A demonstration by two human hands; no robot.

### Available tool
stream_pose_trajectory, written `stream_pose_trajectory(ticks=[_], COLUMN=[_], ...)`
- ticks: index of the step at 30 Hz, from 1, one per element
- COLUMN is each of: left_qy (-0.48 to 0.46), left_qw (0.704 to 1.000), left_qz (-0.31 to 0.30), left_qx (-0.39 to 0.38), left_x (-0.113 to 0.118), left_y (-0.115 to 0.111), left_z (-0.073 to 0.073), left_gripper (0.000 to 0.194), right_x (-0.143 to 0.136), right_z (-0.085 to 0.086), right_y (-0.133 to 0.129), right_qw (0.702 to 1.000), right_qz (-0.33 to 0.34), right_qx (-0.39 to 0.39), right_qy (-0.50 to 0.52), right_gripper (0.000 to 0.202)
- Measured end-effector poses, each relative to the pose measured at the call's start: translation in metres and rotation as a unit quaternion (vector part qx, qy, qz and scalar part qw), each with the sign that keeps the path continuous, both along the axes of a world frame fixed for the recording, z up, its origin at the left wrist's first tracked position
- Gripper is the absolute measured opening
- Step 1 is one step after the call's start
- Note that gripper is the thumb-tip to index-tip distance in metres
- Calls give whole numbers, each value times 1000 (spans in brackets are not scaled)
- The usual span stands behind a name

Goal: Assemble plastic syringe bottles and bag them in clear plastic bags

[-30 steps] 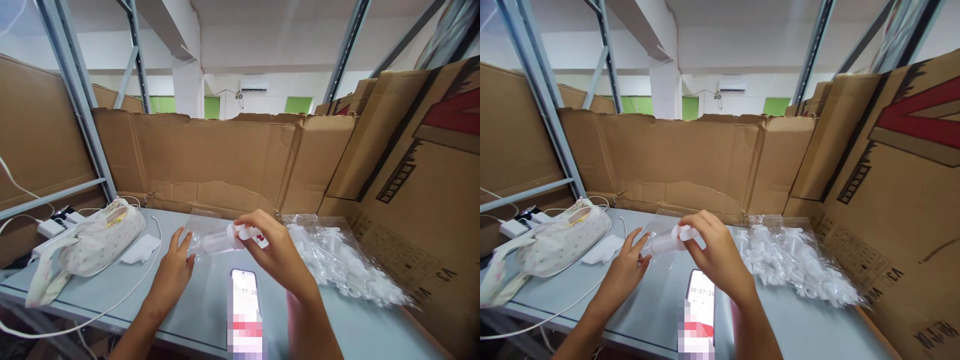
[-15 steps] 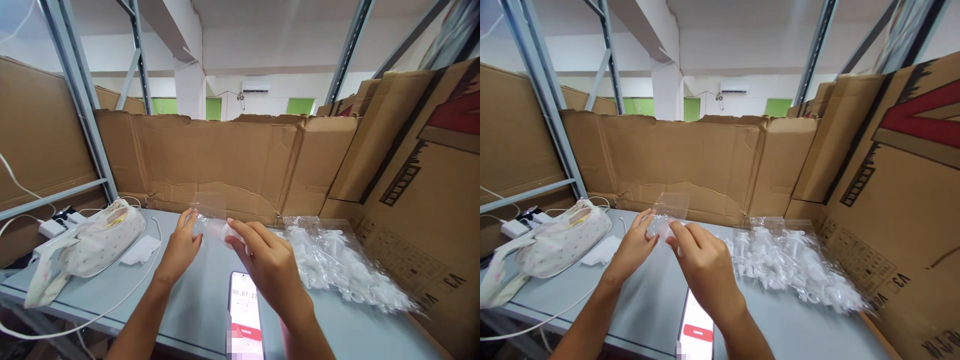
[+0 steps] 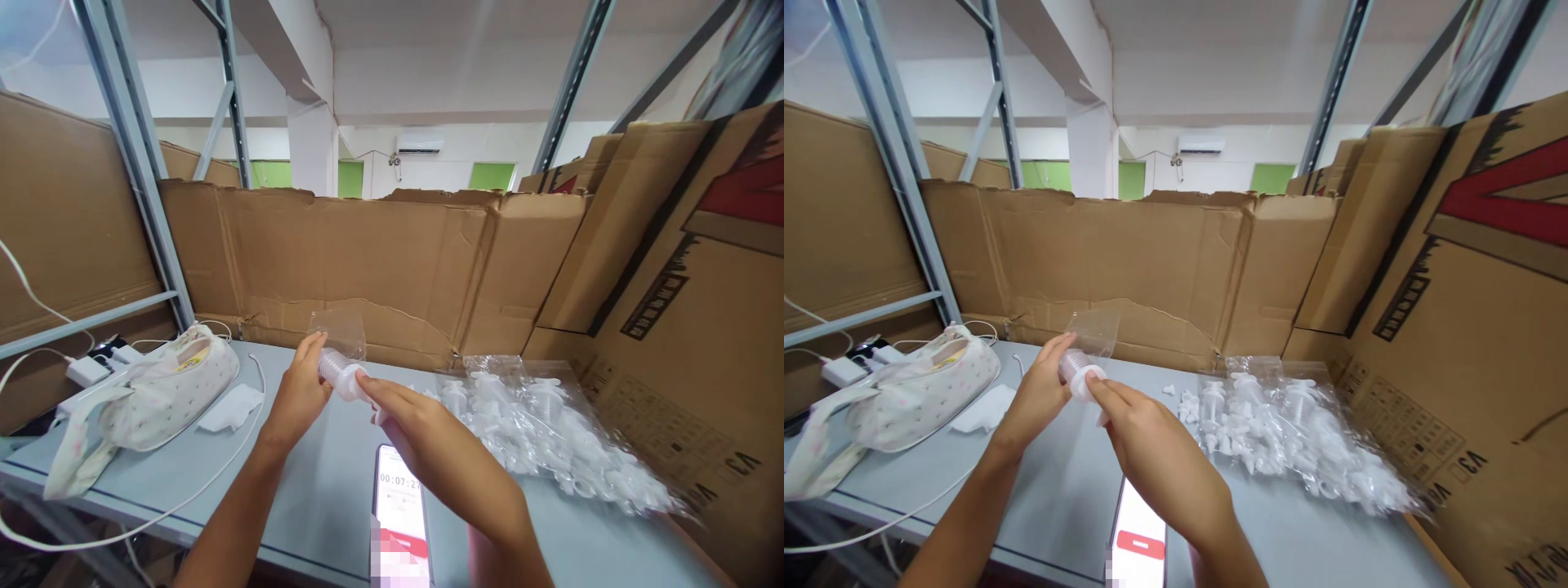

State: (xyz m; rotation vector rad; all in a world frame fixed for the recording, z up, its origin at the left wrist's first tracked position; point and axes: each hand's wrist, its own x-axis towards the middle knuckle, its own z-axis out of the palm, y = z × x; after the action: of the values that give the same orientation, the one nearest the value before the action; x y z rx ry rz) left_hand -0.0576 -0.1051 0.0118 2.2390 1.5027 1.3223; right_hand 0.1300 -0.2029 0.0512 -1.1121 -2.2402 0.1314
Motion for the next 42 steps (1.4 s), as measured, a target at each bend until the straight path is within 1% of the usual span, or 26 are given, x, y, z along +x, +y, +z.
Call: stream_pose_trajectory(ticks=[3,6,8,11,15,18,20,23,25,26,28,30,32,33,34,35,38,40,42], left_qy=[30,83,118,145,153,146,122,39,-27,-52,-59,-6,58,71,71,60,-3,-49,-78], left_qw=[999,996,993,988,982,979,979,977,967,962,960,965,961,957,953,951,943,935,931], left_qz=[24,30,11,-34,-79,-116,-141,-198,-240,-251,-251,-252,-271,-281,-290,-298,-321,-338,-345], left_qx=[0,10,25,47,76,84,76,66,83,96,108,74,7,-23,-46,-63,-88,-90,-84], left_x=[7,18,24,30,36,41,41,36,28,24,15,6,0,-2,-4,-5,-7,-6,-6], left_y=[-11,-21,-24,-28,-37,-45,-50,-50,-45,-41,-31,-20,-9,-4,0,4,13,15,15], left_z=[5,9,9,7,7,12,17,24,27,28,28,26,18,13,7,1,-13,-18,-19], left_gripper=[61,64,69,71,66,61,57,53,47,43,39,46,65,73,77,77,69,64,52], right_x=[-5,-13,-14,-11,-8,-8,-5,6,17,23,33,39,41,41,41,40,38,37,36], right_z=[-1,-2,-2,0,0,-2,-2,0,2,3,2,1,0,0,-1,-1,0,0,-1], right_y=[1,5,11,21,35,42,45,47,48,48,48,50,52,54,56,58,62,64,64], right_qw=[998,993,990,986,979,970,974,991,996,997,995,993,990,990,990,990,990,990,989], right_qz=[-52,-69,-80,-112,-153,-177,-168,-119,-81,-64,-42,-33,-27,-24,-21,-21,-34,-46,-53], right_qx=[-2,3,18,30,37,60,67,41,15,4,-14,-32,-43,-48,-52,-57,-66,-65,-63], right_qy=[-45,-98,-116,-119,-128,-154,-139,-45,19,43,84,113,129,132,131,129,118,115,126], right_gripper=[59,63,59,46,31,22,21,25,30,32,35,35,34,33,31,29,21,14,7])
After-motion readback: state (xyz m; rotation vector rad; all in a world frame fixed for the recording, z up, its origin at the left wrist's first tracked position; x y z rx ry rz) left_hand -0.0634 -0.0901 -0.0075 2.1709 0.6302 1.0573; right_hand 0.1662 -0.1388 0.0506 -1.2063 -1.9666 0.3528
